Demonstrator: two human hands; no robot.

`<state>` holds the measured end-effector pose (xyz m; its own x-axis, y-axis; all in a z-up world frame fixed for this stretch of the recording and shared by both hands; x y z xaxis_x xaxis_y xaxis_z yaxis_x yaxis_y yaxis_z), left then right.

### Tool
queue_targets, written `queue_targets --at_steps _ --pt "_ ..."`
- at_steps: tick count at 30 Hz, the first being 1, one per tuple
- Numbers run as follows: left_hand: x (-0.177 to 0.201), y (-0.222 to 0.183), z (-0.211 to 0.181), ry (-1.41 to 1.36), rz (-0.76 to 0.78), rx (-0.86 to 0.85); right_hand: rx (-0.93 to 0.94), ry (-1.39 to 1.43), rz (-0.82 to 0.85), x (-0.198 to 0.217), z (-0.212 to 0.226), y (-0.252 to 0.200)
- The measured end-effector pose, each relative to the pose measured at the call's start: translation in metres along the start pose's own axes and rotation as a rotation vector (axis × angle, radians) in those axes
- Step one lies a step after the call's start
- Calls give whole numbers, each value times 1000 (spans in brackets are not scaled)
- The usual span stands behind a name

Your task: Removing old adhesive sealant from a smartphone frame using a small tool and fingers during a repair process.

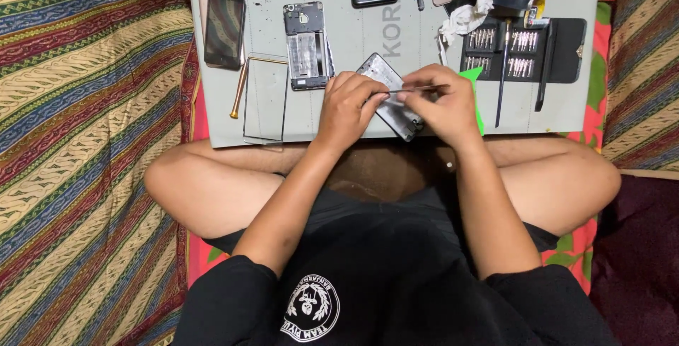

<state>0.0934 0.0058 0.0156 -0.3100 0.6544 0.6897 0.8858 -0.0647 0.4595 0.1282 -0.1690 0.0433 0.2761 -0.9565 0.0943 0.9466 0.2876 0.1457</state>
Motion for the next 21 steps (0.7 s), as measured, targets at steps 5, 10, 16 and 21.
queue_targets --at_steps 5,10,16,21 --pt "25 11 -7 108 -41 59 288 -134 55 -24 11 9" --pt "29 8 -7 254 51 194 587 -417 -4 -47 30 13" --pt "6 -7 3 291 138 220 620 -481 25 -59 23 13" --pt "7 -5 1 297 112 189 682 -543 40 -65 32 12"
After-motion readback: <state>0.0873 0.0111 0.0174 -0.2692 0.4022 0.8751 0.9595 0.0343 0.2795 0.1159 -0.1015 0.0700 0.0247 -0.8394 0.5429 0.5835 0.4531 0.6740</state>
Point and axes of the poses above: each hand's wrist, its own y-axis towards the middle knuckle, its own x-axis out of the back of the hand, z = x × y, the point moved 9 cm from there along y, towards the middle knuckle, and after that the axes turned 13 degrees about y, right-handed, at the moved point
